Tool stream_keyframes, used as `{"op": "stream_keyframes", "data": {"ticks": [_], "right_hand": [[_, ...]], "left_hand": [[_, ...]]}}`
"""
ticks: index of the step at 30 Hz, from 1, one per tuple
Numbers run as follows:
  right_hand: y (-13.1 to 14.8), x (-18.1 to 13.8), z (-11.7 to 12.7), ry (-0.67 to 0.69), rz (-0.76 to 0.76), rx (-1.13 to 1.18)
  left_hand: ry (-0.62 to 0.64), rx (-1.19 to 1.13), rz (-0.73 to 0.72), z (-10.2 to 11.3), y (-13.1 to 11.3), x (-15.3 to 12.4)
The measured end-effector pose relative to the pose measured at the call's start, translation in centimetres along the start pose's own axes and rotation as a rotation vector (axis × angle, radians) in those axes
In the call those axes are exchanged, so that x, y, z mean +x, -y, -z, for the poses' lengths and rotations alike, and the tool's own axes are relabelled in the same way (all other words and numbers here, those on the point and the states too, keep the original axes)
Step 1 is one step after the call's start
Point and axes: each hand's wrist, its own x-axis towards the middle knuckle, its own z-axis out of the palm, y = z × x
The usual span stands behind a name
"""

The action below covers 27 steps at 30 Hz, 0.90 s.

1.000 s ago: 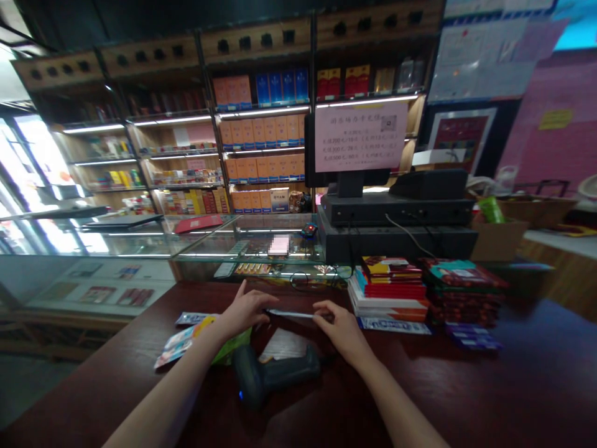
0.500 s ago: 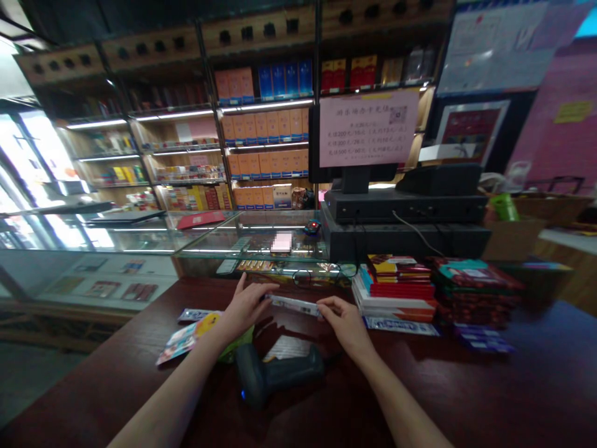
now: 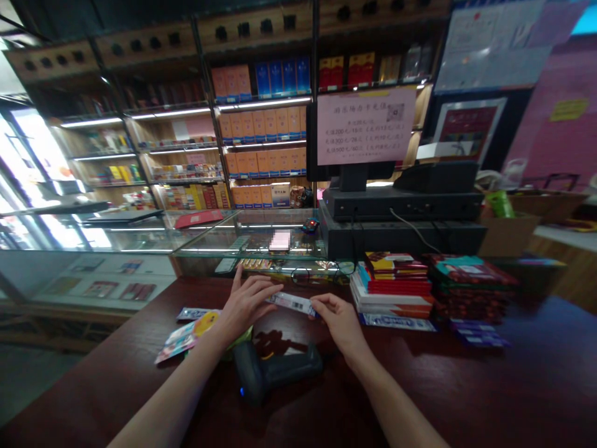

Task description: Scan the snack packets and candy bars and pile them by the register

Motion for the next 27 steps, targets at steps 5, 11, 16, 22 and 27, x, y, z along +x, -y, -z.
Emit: {"op": "stream_keyframes", "data": {"ticks": [5,11,16,22,27], "right_hand": [[0.0,-0.1,-0.4,0.017,-0.001,-0.003],[-0.8,0.2,0.0,0.067,-0.025,0.025],[-1.2,0.3,0.8,0.039,0.091,-0.161],[0.2,-1.0,1.2,0.124,0.259,-0.375],[2.4,-3.2,0.7,0.486,0.327,-0.607]], "left_hand": [[-0.022,-0.007,-0.005,-0.1,0.1,-0.1],[-0.045,0.005,0.021,-0.1,0.5,-0.3],[-0.088,0.048,0.092,0.3,1.0,-0.6],[-0.154,0.104,0.195,0.9,1.8,-0.9],[-0.187,0.136,0.243,0.9,2.4,-1.2]]}}
